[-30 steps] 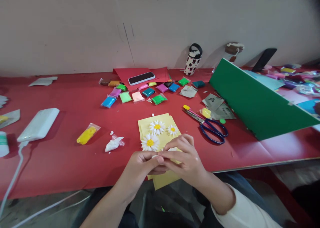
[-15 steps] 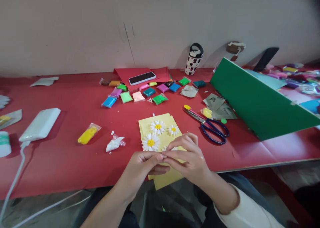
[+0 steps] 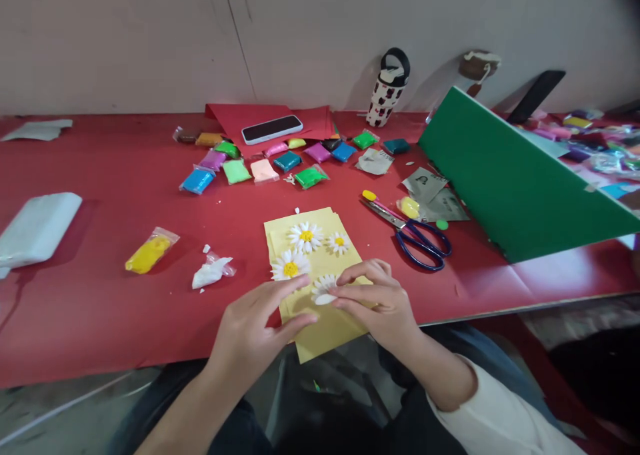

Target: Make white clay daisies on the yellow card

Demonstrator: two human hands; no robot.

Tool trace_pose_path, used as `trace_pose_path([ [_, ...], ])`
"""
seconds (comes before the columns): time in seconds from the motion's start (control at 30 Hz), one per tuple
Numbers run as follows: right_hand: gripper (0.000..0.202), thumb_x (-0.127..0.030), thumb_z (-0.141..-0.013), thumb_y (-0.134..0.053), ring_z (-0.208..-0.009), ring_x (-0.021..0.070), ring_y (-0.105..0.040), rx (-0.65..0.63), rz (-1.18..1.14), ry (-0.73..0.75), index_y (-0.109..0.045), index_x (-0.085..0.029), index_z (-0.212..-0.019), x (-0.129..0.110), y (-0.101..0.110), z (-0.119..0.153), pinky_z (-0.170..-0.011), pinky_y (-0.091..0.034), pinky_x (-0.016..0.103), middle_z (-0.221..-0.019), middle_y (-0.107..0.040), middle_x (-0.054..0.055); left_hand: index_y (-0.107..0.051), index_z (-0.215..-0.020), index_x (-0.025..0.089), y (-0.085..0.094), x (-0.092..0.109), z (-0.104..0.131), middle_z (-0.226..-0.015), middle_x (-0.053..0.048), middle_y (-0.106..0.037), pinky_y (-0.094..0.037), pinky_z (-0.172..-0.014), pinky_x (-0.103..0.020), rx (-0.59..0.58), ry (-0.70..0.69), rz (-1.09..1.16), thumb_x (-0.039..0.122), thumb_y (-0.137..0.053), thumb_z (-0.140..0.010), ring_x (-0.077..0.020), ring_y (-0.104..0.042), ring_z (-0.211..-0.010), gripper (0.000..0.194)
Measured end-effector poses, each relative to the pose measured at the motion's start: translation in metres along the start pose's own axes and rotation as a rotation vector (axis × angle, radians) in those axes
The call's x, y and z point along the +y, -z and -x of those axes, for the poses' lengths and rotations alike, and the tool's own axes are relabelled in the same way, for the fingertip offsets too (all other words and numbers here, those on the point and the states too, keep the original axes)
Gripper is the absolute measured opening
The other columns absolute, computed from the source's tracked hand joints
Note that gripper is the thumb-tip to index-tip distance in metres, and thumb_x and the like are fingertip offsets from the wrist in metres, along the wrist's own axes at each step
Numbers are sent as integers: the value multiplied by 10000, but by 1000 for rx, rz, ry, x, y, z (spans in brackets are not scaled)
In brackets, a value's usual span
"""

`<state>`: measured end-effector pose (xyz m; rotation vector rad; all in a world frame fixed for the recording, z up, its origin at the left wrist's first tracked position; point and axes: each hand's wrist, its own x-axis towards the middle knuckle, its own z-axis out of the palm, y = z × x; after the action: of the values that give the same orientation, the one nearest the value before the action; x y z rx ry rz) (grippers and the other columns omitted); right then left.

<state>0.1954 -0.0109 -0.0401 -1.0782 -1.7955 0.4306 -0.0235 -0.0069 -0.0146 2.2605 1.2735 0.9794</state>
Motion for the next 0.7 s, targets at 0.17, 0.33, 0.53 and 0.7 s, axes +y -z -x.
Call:
trace_pose_path([
  [0.17, 99, -315, -863, -667, -815, 142, -600, -30, -45, -18, -747, -292, -918, -2, -2, 4, -797, -370, 370, -863, -675, 1, -677, -1017, 215, -14, 7, -4, -905, 8, -761, -573, -768, -210, 76, -201, -19, 313, -677, -853, -113, -711, -823, 191],
  [0.33, 144, -327, -831, -705, -838, 157, -599, -40, -26, -20, -730, -272, -962, -6, -2, 2, -808, -373, 378, -899, -681, 14, -698, -949, 199, -12, 9, -7, -851, 8, -758, -565, -731, -184, 91, -214, 7, 273, -668, -861, -101, -707, -774, 119],
  [0.53, 58, -273, -846, -690, -818, 145, -595, -29, -24, 1, -727, -271, -889, -9, -1, 0, -792, -374, 375, -878, -681, 5, -696, -966, 216, -14, 9, -4, -868, 14, -773, -569, -688, -209, 57, -161, 14, 345, -657, -863, -118, -724, -745, 170],
  [0.7, 153, -267, -813, -723, -811, 150, -604, -37, -24, 11, -707, -261, -965, -10, -3, -1, -796, -376, 385, -886, -685, 12, -692, -903, 225, -14, 7, -5, -812, 27, -768, -547, -649, -228, 72, -209, -29, 291, -646, -881, -116, -716, -688, 83],
])
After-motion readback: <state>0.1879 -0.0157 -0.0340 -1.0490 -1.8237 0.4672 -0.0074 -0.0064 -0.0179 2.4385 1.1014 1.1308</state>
